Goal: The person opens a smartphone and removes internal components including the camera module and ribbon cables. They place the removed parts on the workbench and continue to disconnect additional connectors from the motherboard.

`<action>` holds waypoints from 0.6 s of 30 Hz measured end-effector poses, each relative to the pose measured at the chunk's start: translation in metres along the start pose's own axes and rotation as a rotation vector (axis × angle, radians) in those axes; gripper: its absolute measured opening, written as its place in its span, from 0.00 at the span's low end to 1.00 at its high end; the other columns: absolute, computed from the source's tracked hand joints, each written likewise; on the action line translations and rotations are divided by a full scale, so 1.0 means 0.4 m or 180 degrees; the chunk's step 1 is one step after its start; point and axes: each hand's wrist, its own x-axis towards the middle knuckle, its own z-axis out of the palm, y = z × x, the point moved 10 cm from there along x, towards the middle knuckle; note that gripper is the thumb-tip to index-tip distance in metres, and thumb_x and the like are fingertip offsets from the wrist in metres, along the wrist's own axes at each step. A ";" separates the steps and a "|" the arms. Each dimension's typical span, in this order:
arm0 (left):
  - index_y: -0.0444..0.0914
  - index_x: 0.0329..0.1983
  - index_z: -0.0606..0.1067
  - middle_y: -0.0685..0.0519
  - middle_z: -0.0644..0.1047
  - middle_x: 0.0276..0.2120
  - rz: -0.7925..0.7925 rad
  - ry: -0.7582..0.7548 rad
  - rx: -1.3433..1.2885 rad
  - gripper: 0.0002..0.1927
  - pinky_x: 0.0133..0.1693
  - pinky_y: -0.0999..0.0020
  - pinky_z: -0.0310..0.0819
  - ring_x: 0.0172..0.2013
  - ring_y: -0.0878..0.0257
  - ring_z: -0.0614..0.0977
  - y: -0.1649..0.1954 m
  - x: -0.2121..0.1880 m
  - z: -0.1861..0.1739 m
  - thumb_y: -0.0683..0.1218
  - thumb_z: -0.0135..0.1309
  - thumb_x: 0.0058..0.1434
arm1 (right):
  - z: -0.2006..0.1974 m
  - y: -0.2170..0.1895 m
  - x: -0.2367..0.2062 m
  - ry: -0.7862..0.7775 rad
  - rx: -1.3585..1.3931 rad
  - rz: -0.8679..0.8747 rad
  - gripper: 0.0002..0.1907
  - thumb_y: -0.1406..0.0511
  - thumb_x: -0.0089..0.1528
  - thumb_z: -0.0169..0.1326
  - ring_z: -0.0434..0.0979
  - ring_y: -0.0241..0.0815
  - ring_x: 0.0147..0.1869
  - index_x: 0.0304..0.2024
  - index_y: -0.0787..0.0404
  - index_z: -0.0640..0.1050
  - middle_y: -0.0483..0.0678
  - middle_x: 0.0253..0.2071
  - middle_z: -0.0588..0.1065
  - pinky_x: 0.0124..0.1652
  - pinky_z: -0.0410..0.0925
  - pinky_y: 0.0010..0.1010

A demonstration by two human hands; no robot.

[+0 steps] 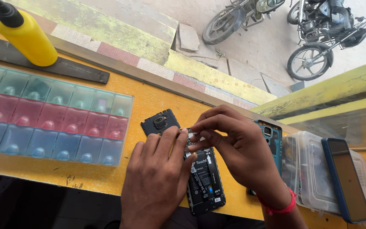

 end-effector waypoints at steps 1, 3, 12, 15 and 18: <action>0.33 0.55 0.75 0.50 0.76 0.48 0.0009 0.0007 0.0006 0.25 0.39 0.57 0.68 0.41 0.56 0.76 0.000 0.001 0.001 0.51 0.60 0.57 | -0.001 -0.002 0.013 -0.0042 -0.0093 -0.0034 0.08 0.79 0.63 0.53 0.86 0.42 0.48 0.44 0.73 0.80 0.53 0.48 0.75 0.46 0.78 0.30; 0.32 0.55 0.75 0.50 0.76 0.49 0.0001 0.0018 0.0015 0.24 0.38 0.57 0.68 0.40 0.56 0.76 -0.001 0.001 0.003 0.50 0.60 0.60 | -0.002 -0.005 0.023 -0.0106 -0.0132 -0.0117 0.09 0.79 0.63 0.53 0.85 0.41 0.50 0.44 0.73 0.80 0.52 0.49 0.74 0.48 0.78 0.30; 0.30 0.55 0.76 0.49 0.76 0.51 0.0093 0.0161 0.0038 0.23 0.39 0.59 0.69 0.41 0.56 0.75 0.005 -0.006 -0.006 0.49 0.58 0.61 | -0.027 0.014 0.007 0.0057 -0.0365 -0.0259 0.09 0.78 0.63 0.54 0.84 0.37 0.45 0.44 0.71 0.81 0.52 0.46 0.78 0.43 0.79 0.26; 0.31 0.55 0.76 0.49 0.77 0.50 0.0076 0.0110 0.0059 0.23 0.38 0.59 0.68 0.40 0.56 0.75 0.002 -0.006 -0.003 0.49 0.58 0.61 | -0.033 0.032 0.002 0.0164 -0.0286 -0.0228 0.08 0.78 0.65 0.53 0.83 0.36 0.43 0.45 0.71 0.79 0.51 0.43 0.78 0.43 0.79 0.26; 0.31 0.56 0.76 0.49 0.77 0.49 0.0049 0.0095 0.0066 0.23 0.39 0.59 0.68 0.40 0.57 0.76 0.003 -0.006 -0.003 0.49 0.58 0.61 | -0.035 0.057 0.005 0.0219 -0.0501 -0.0074 0.05 0.77 0.65 0.54 0.83 0.35 0.39 0.43 0.70 0.78 0.49 0.37 0.78 0.40 0.78 0.25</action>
